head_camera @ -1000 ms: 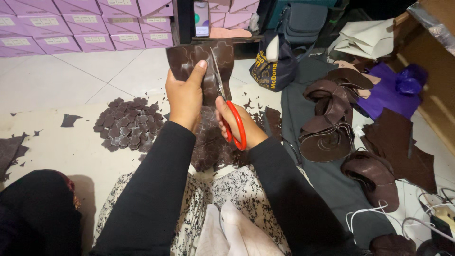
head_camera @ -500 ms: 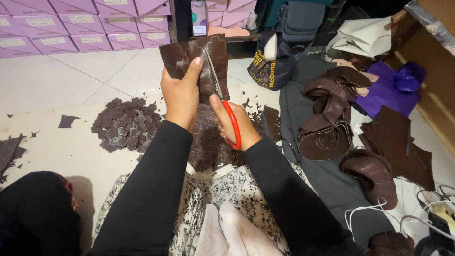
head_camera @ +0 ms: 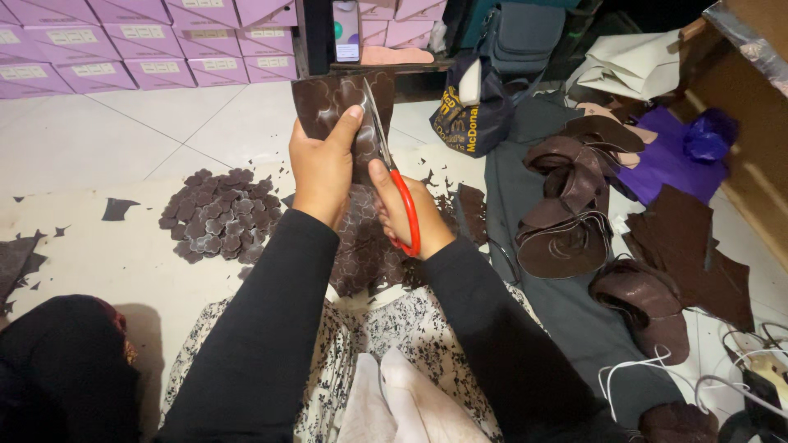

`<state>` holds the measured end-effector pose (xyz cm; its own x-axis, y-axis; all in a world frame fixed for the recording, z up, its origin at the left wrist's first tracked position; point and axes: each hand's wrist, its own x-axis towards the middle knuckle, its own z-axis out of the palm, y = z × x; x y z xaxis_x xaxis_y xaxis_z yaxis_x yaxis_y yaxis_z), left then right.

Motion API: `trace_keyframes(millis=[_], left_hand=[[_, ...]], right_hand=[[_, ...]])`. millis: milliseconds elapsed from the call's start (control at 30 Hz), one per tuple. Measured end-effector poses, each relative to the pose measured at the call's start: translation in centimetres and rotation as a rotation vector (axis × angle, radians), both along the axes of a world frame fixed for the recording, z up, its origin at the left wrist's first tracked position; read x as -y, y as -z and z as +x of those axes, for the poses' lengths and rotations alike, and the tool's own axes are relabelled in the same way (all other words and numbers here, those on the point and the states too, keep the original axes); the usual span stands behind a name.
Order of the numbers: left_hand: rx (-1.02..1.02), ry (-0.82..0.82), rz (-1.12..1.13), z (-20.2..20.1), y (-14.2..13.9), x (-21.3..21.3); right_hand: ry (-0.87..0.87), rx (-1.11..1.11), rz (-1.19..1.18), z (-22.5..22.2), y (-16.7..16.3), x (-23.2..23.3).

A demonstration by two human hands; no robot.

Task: The person sits on the floor and uses red-handled scissors to cut flower-shaped pieces from a brown patterned sheet. The cut pieces are placed in a growing pile on the floor to the left.

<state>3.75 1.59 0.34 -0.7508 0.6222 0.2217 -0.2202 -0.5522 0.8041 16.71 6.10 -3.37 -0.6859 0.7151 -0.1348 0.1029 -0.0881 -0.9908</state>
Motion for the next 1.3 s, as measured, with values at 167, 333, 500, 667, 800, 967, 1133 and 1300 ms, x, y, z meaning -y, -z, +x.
trace_keyframes(millis=[167, 333, 500, 667, 800, 967, 1133, 1300], left_hand=[[-0.050, 0.068, -0.082, -0.2, 0.0, 0.3], [-0.010, 0.074, -0.081, -0.5, -0.2, 0.4], [0.027, 0.120, -0.135, -0.5, -0.3, 0.4], [0.031, 0.130, -0.212, -0.8, -0.6, 0.4], [0.068, 0.120, -0.217, -0.9, -0.6, 0.6], [0.186, 0.132, -0.241, -1.5, -1.0, 0.5], [0.524, 0.253, -0.103, -3.0, -1.9, 1.1], [0.570, 0.200, -0.085, -3.4, -2.1, 1.9]], right_hand=[[-0.025, -0.049, -0.035, 0.4, -0.1, -0.9], [-0.002, 0.015, -0.017, 0.5, -0.6, -0.7], [-0.068, -0.032, -0.091, 0.4, -1.0, -0.6], [-0.035, -0.007, -0.141, 0.5, -1.1, -0.8], [-0.070, -0.067, -0.198, 0.2, -0.7, -1.4], [-0.088, -0.085, -0.257, 0.2, 0.3, -2.3], [-0.353, -0.233, -0.352, 1.0, 0.4, -3.1], [-0.633, -0.370, -0.456, 2.3, -0.1, -2.9]])
